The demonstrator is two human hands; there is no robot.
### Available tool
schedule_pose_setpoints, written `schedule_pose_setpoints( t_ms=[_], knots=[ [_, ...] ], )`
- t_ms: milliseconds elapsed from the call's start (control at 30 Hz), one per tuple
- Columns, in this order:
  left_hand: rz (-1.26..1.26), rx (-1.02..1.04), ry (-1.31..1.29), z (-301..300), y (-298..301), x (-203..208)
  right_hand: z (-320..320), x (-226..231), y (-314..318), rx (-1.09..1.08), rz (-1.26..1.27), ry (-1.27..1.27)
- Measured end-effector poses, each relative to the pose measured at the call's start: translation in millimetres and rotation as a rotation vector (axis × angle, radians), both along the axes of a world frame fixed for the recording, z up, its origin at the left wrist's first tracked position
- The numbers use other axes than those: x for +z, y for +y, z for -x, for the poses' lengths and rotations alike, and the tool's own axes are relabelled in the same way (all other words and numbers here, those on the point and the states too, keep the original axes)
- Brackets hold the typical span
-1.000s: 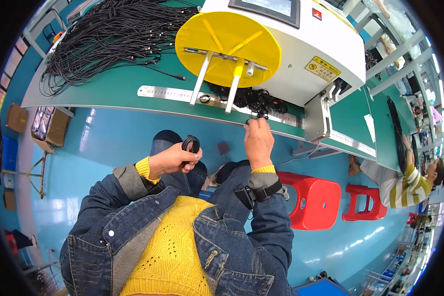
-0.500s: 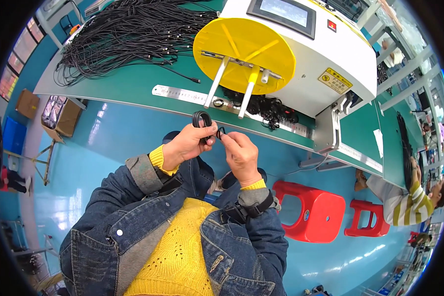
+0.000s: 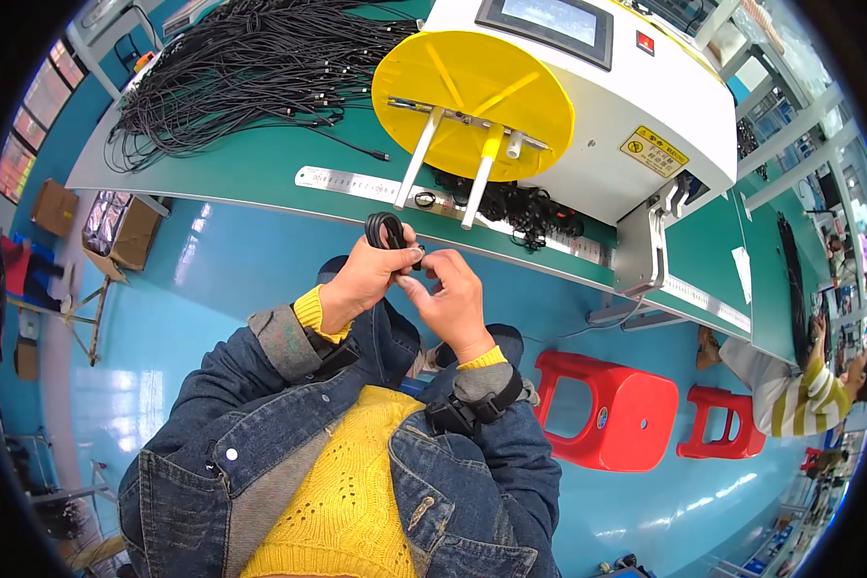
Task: The person picks up a cable from a pile, coils it around the pegs of a winding machine, and removes it. They then pick up a tie, wrap it around the coiled cable, and pull it tight to secure it.
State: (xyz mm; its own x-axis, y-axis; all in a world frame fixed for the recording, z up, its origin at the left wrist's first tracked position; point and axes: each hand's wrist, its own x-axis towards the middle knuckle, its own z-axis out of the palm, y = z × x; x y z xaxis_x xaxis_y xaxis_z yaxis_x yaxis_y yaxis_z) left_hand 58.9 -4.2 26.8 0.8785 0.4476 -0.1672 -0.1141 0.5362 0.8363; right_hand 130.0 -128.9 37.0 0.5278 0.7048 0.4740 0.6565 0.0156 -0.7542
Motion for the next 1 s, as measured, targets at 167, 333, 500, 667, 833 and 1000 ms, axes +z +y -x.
schedule_pose_setpoints(
  t_ms=[167,333,500,667,833,1000],
  knots=[
    [-0.163,-0.045,-0.001,-1.1,7.0,9.2,-14.7,-18.5,2.5,0.061,-0.019,0.377],
    [-0.309,-0.071,0.016,-11.9,22.0,18.4,-26.5,-20.8,-2.8,0.118,-0.242,1.151],
    [-0.851,0.135,0.087,-29.5,57.5,12.9,-34.6,-21.5,-14.5,0.081,-0.48,1.309],
    [-1.404,0.181,0.264,-37.5,83.8,6.4,-35.2,-21.8,-21.2,0.04,-0.426,1.222],
    [-1.45,0.048,0.35,-26.1,82.3,16.8,-27.1,-22.0,-25.5,0.033,-0.322,1.226],
    [-1.469,0.18,0.249,-27.4,75.0,6.1,-22.4,-31.1,-31.4,0.046,-0.314,1.172]
  ],
)
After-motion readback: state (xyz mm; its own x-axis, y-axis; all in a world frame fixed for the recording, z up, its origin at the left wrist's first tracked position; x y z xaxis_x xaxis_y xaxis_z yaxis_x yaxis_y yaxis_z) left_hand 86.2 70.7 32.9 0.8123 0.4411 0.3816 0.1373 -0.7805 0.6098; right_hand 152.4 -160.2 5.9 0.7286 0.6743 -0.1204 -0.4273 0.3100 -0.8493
